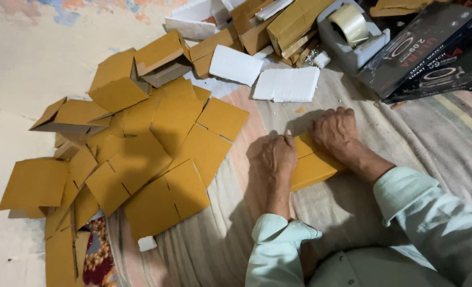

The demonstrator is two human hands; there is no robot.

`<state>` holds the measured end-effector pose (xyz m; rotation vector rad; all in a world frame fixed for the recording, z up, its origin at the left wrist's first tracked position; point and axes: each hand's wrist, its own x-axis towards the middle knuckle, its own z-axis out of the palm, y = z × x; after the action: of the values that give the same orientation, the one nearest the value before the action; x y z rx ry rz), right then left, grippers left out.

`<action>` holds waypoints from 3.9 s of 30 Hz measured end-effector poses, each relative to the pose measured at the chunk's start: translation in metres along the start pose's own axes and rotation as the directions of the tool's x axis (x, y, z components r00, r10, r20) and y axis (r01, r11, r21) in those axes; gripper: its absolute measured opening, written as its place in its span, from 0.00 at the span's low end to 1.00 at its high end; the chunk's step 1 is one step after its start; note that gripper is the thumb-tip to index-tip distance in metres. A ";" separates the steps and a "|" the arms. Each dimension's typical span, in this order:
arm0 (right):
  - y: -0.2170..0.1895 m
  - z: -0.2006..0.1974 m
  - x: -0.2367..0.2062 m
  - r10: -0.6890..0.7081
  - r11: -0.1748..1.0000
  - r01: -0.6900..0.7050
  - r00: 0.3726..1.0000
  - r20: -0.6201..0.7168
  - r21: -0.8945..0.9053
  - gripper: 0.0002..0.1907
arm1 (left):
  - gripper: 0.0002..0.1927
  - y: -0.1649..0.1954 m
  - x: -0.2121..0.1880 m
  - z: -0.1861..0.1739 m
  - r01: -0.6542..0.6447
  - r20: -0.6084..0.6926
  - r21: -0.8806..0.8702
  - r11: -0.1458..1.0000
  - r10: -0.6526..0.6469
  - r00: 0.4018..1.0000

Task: The person sits at a bed covered with flat pre-cut yellow cardboard boxes and folds them one at a time, pressing the sides and tucking flaps to form each box, then sets the folded box aside and picks up the next flat blank.

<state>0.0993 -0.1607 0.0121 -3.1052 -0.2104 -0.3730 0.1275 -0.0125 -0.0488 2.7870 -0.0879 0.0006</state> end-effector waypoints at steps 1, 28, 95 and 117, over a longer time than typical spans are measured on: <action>-0.001 0.000 0.002 -0.090 0.995 0.091 0.996 0.016 -0.048 0.11 | 0.19 0.001 0.000 0.000 -0.115 -0.046 -0.018 0.993 0.114 0.992; -0.016 0.028 -0.080 -0.341 0.938 0.328 0.932 0.123 0.111 0.55 | 0.58 -0.056 -0.085 0.022 -0.388 -0.090 -0.351 0.852 0.381 0.920; 0.018 0.043 -0.097 0.287 0.579 -0.255 0.953 0.100 0.774 0.46 | 0.29 -0.016 -0.099 -0.013 0.017 -0.097 -0.656 0.754 -0.107 0.990; 0.026 0.014 -0.085 0.430 0.287 -0.479 0.838 0.335 0.830 0.38 | 0.31 -0.046 -0.083 0.054 -0.151 -0.100 -0.951 -0.270 -0.193 0.976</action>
<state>0.0244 -0.1975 -0.0217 -1.9224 0.3877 -0.0855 0.0470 0.0166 -0.1166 0.9249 0.0368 0.1625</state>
